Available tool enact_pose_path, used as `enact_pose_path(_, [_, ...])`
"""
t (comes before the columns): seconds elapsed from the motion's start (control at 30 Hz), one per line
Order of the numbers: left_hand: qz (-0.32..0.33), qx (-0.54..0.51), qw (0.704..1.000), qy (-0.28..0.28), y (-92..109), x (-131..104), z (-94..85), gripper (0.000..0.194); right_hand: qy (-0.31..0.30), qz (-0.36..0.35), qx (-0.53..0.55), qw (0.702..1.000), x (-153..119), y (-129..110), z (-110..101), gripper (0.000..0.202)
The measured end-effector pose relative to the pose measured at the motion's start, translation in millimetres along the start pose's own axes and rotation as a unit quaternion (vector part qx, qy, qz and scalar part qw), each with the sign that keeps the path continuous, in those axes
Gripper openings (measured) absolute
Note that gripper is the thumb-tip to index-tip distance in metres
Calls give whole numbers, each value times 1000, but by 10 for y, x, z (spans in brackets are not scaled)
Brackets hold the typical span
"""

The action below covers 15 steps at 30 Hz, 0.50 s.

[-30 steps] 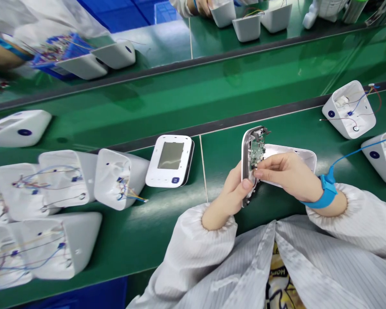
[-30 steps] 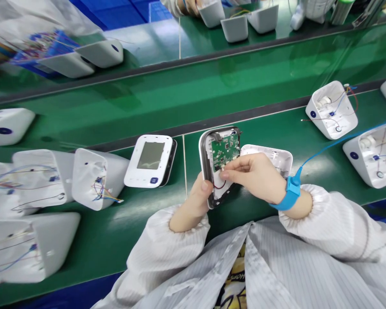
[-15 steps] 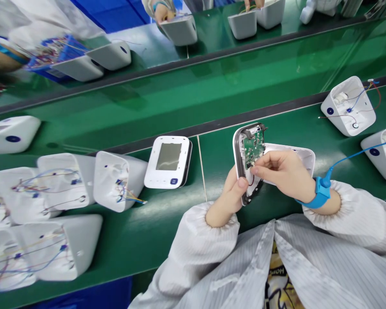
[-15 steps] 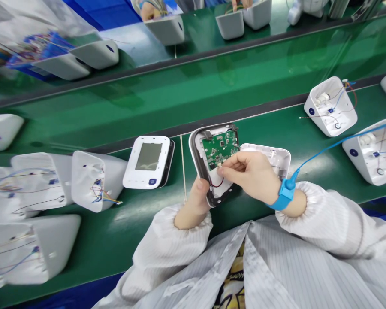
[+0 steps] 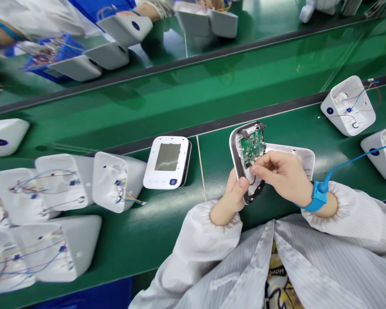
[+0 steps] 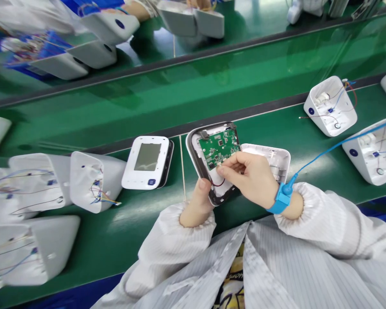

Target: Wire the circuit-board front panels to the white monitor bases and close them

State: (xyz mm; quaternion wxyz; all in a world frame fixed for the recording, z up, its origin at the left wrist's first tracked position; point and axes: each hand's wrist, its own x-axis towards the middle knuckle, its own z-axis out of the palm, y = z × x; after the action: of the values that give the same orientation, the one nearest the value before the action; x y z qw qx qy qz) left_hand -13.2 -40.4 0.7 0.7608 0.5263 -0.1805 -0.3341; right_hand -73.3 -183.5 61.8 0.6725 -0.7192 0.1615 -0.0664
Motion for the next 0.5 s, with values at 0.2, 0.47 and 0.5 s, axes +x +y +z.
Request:
enact_pose_path(0.2, [16, -19, 999, 27, -164, -12, 9, 66, -6, -15, -20, 1000, 0, 39, -22, 14])
enact_pose_path(0.47, [39, -11, 999, 10, -162, 26, 20, 56, 34, -75, -48, 995, 16, 63, -63, 9])
enact_pose_path(0.5, [42, -7, 999, 10, -172, 26, 18, 56, 37, -81, -44, 995, 13, 70, -64, 8])
